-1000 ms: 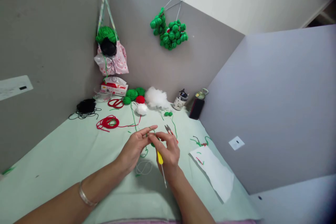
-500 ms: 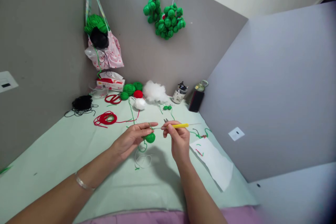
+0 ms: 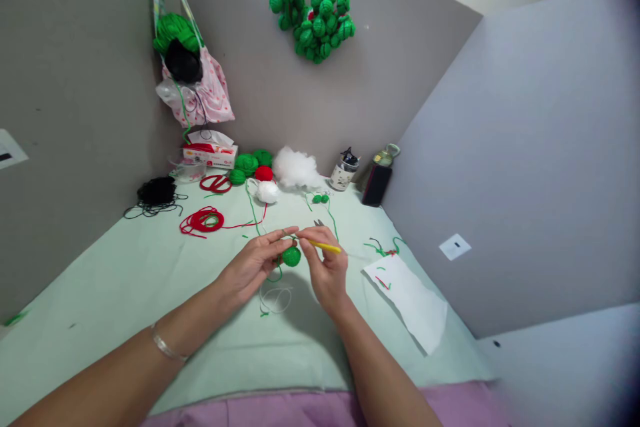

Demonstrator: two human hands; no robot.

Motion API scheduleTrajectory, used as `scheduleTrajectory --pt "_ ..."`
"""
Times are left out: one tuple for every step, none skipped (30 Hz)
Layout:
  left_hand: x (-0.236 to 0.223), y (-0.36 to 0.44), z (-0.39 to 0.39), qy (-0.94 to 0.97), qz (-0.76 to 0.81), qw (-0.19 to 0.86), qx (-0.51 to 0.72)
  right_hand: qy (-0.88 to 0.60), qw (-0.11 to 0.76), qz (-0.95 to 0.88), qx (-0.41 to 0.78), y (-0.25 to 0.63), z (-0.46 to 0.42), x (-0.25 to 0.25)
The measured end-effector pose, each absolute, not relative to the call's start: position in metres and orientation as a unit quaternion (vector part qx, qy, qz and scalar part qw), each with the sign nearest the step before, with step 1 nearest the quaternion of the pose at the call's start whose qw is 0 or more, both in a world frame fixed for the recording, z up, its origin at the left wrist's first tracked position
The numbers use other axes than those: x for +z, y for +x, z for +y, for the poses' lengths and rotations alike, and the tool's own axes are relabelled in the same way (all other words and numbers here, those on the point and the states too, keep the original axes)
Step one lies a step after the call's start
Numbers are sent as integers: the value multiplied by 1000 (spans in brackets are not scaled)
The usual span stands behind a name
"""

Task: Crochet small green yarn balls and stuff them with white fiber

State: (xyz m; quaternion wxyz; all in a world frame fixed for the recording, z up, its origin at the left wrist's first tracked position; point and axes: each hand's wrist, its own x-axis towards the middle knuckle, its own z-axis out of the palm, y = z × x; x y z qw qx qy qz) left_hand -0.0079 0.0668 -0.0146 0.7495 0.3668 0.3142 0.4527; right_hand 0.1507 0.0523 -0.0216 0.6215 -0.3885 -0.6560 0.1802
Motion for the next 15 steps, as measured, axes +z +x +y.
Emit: scheduleTrajectory --pt "-14 -11 69 366 312 754 447 -389 634 -629 226 154 54 -20" --pt "-13 -13 70 365 310 757 444 -391 641 -607 260 157 56 -18" --pt "-11 -16 72 366 307 758 443 -392 646 -591 281 160 57 -16" --pt "-10 -17 72 368 305 759 442 -393 648 -583 292 162 59 -15" --pt "-9 -18 72 371 304 757 443 -392 647 -582 297 164 61 -14" --pt "-9 -18 72 374 304 753 447 -391 644 -584 302 163 62 -14" --pt "-9 -17 71 377 307 746 455 -391 638 -589 307 162 62 -14" --pt "-9 -15 69 378 311 737 467 -391 629 -597 309 160 62 -15" --pt "-10 -13 68 377 315 726 481 -391 621 -604 310 156 61 -17" --pt "-12 -10 66 376 319 716 494 -393 615 -614 299 153 60 -19" --pt "-14 -7 64 374 322 709 503 -397 609 -629 274 149 58 -21" --pt "-16 -5 63 373 322 708 506 -400 604 -648 235 146 57 -23" --pt "-18 -4 63 372 321 711 503 -401 599 -668 189 144 55 -25" --pt "-19 -4 63 372 318 718 495 -398 593 -684 147 144 54 -26" --pt "-20 -4 64 372 314 727 484 -393 590 -695 121 144 54 -27"
